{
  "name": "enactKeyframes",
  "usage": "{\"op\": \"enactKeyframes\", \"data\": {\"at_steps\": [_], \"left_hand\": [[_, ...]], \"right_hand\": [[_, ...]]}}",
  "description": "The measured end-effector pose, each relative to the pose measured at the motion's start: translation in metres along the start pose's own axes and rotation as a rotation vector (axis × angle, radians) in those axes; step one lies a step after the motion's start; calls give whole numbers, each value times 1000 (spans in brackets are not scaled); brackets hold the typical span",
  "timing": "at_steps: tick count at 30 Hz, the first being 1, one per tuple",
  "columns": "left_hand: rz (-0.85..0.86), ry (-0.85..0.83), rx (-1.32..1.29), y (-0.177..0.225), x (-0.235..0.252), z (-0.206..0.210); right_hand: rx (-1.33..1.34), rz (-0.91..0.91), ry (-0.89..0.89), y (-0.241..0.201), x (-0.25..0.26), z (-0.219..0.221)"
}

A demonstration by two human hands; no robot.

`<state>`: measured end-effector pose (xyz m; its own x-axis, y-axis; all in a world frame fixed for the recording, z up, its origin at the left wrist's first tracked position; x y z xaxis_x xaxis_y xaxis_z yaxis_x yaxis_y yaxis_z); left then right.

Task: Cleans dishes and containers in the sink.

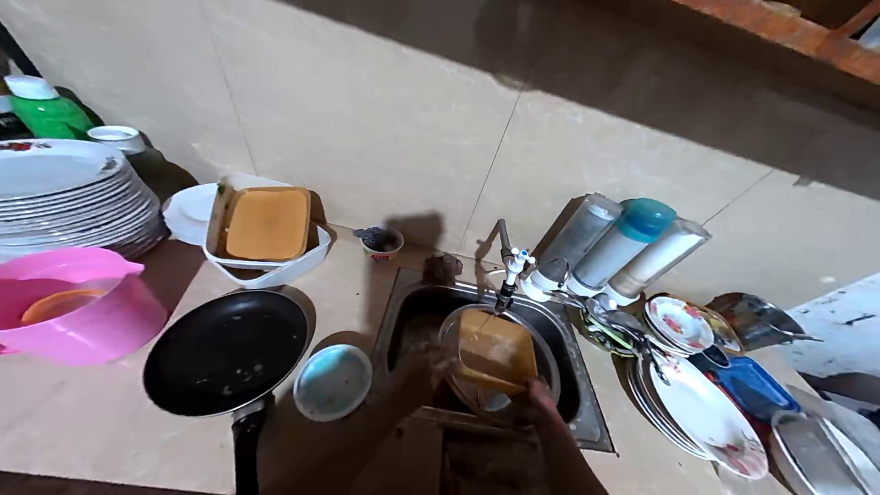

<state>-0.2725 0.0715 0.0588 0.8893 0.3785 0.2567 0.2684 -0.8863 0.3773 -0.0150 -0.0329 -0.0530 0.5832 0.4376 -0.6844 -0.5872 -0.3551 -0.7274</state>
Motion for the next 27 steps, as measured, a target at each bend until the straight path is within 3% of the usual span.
{"op": "enactKeyframes", "data": {"at_steps": [4,5,8,9,14,20,22,27], "left_hand": [[-165,442,23,-41,-65,-41],[-252,430,50,-53,-78,-47],[-610,-29,181,-74,-94,-47],[-639,-91,188,-78,-98,-43],[-624,-93,163,-81,-101,-39],[-647,-112,161,-81,-101,-39],[-633,-79,173,-81,-101,-37],[-601,-13,158,-80,-102,-39]], "right_hand": [[303,-80,44,16,1,1],[363,-77,42,18,1,3],[404,-88,59,21,-7,16],[388,-79,32,22,-10,23],[396,-92,67,24,-17,33],[66,-436,268,12,-31,23],[58,-329,330,9,-32,19],[211,-90,193,9,-51,34]]}}
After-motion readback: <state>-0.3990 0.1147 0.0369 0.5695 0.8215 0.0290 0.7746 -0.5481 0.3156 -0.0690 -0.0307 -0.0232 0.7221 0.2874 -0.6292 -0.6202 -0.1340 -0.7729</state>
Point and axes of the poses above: each hand's wrist, its own x-axis towards the middle knuckle, its own z-axis out of the palm, y = z × x, the point moved 6 cm from there along x, towards the middle knuckle, and after that the axes turned 9 degrees about z, right-handed, at the moved point
